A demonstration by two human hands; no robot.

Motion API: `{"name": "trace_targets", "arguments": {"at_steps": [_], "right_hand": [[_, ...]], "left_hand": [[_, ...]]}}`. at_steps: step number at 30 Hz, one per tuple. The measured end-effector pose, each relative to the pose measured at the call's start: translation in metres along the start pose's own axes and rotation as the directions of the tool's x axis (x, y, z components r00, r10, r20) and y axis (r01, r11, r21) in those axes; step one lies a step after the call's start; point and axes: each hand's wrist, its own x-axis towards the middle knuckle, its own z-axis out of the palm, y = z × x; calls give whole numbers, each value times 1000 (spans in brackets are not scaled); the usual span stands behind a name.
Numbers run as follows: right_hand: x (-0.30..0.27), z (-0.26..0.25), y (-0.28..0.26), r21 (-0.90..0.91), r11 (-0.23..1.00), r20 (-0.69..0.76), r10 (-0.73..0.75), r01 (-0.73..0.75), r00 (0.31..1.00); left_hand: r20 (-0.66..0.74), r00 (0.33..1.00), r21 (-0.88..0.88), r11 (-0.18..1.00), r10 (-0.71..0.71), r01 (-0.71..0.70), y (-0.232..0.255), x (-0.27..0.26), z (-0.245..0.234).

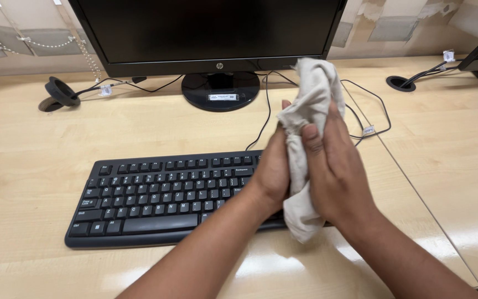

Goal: The person wipes a keyboard and a desk surface using a cloth.

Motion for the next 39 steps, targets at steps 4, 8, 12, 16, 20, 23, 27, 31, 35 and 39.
{"name": "trace_targets", "arguments": {"at_steps": [4, 8, 12, 16, 20, 23, 27, 31, 35, 39], "right_hand": [[-9, 13, -6, 34, 996, 16, 77, -78, 997], [-25, 29, -12, -112, 990, 90, -78, 88, 993], [-13, 20, -9, -40, 999, 62, 1, 2, 998], [-1, -1, -6, -6, 1000, 3, 24, -24, 1000], [-12, 12, -7, -27, 995, 119, 99, -97, 988], [-21, 22, -10, -154, 988, 160, 24, 1, 987], [-13, 14, 1, -184, 983, 129, -2, 26, 992], [-2, -1, 4, 20, 996, 103, 82, -85, 991], [-12, 14, -7, -39, 997, 129, 69, -64, 989], [-26, 28, -16, -182, 982, 167, -24, 55, 986]], "left_hand": [[86, 995, -98, 995, 42, -34, 5, 0, -11], [141, 990, -243, 970, 6, 29, 37, -3, -16], [-69, 996, -64, 997, -55, 50, 32, -2, -3], [-35, 999, 107, 994, -34, 37, 6, -7, 5], [-44, 997, -80, 995, -64, 61, 18, -4, -2], [-106, 991, -133, 989, -83, 68, 37, -3, -5], [-36, 995, 162, 983, 91, -84, 31, -13, -1], [27, 1000, 93, 996, 15, -17, 11, -10, 5], [2, 998, -144, 987, -67, 67, 22, -3, -6], [-132, 990, -116, 993, -39, 24, 45, 7, -9]]}}
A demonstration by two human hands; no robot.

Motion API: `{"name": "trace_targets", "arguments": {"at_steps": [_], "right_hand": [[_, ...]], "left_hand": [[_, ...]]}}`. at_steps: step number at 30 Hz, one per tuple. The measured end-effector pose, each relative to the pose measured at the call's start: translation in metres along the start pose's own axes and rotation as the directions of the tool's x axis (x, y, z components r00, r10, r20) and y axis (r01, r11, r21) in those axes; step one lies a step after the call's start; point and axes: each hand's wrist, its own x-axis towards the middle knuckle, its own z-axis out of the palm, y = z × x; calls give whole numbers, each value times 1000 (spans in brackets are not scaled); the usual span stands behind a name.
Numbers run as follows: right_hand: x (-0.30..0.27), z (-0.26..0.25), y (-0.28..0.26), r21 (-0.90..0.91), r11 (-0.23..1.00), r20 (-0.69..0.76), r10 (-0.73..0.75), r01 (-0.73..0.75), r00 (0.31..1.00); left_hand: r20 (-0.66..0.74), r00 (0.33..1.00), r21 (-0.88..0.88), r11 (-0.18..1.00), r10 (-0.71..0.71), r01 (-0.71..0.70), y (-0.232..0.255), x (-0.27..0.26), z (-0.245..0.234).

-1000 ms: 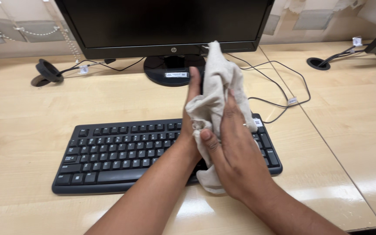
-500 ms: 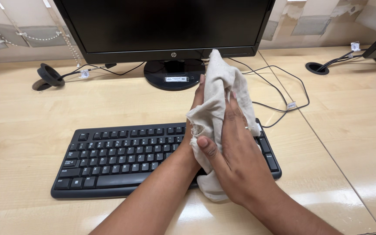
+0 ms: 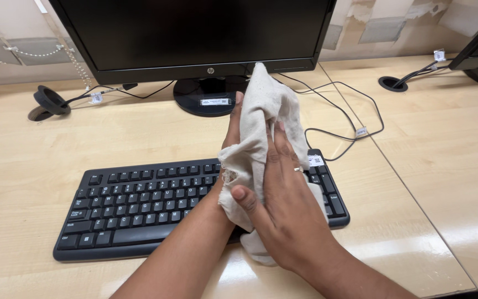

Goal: The person wipes a keyboard and a desk surface using a cloth.

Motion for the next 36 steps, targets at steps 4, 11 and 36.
{"name": "trace_targets", "arguments": {"at_steps": [4, 11, 36], "right_hand": [[8, -13, 13, -16, 995, -145, -98, 96, 985], [18, -21, 19, 260, 959, -119, 144, -109, 982], [-110, -210, 403, 188, 764, -500, 615, -617, 610]], "left_hand": [[63, 997, 99, 994, -44, 38, -23, -13, 2], [81, 990, 285, 949, 114, -133, -27, -5, -15], [-147, 965, 793, -558, 215, 245, 18, 72, 20]]}}
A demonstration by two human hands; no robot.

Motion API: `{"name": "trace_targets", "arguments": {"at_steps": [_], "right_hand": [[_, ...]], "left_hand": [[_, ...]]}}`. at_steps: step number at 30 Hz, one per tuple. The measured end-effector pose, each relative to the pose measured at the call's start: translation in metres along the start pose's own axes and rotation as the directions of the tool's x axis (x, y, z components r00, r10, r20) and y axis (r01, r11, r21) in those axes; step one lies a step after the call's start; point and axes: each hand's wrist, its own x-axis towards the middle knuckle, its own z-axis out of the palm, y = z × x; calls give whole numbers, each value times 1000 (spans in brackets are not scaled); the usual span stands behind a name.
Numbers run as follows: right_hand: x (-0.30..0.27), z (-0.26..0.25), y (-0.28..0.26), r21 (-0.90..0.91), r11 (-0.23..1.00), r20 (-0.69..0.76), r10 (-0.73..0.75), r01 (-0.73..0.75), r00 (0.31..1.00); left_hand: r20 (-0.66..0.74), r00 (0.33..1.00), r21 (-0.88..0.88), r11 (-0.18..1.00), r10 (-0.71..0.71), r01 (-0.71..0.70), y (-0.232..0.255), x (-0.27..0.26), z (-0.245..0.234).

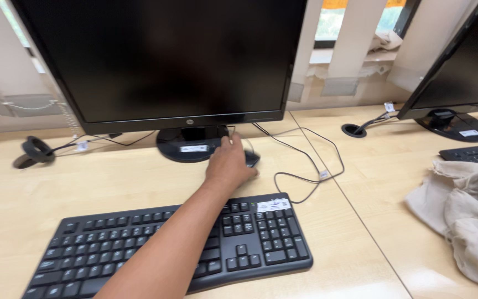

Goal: The person wipes a keyboard and a desk surface using a cloth.

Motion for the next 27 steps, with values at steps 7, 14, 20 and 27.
{"name": "trace_targets", "arguments": {"at_steps": [7, 14, 20, 27], "right_hand": [[21, 3, 103, -150, 987, 66, -49, 59, 997], [79, -33, 145, -430, 859, 408, -90, 278, 909], [62, -46, 105, -539, 797, 396, -45, 271, 917], [3, -39, 1, -440, 868, 360, -66, 232, 931]], "left_hand": [[-159, 986, 61, 997, 51, -41, 1, -12, -1], [-245, 950, 184, 971, 195, -152, 6, -30, -5], [-304, 915, 197, 957, 266, -213, 1, -19, 2], [-439, 764, 219, 880, 474, -421, 19, -17, 30]]}}
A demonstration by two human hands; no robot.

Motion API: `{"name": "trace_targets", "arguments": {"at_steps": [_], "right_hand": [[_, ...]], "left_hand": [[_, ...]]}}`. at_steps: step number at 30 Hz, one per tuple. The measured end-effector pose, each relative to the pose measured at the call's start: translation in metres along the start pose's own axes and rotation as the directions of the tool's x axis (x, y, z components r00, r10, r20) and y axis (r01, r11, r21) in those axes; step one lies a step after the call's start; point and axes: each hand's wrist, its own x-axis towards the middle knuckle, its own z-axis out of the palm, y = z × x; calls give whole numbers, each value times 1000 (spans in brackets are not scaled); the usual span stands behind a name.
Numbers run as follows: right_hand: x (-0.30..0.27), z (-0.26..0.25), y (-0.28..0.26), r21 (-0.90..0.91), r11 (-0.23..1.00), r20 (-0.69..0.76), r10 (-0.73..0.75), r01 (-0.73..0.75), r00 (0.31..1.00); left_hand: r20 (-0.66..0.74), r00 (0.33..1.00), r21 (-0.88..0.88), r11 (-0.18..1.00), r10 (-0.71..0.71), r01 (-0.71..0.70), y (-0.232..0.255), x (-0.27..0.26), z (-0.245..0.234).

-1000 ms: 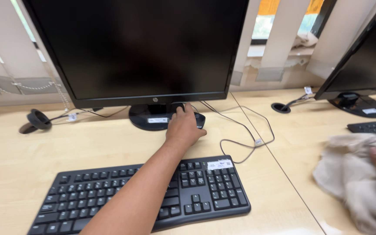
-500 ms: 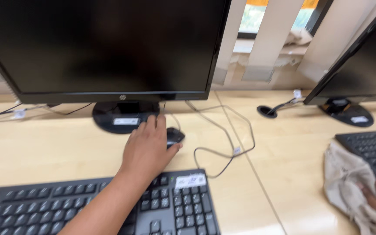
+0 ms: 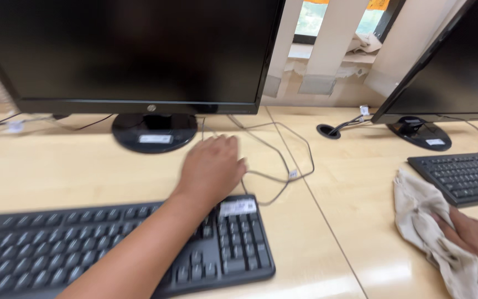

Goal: The person wipes a keyboard and a desk surface using a cloth.

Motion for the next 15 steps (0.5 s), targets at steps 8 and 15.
{"name": "trace_targets", "arguments": {"at_steps": [8, 15], "right_hand": [[37, 9, -16, -90, 948, -32, -310, 306, 950], [54, 2, -49, 13, 967, 65, -254, 253, 965]], "left_hand": [[195, 977, -126, 986, -88, 114, 103, 29, 36], [317, 928, -82, 969, -195, 232, 140, 48, 92]]}}
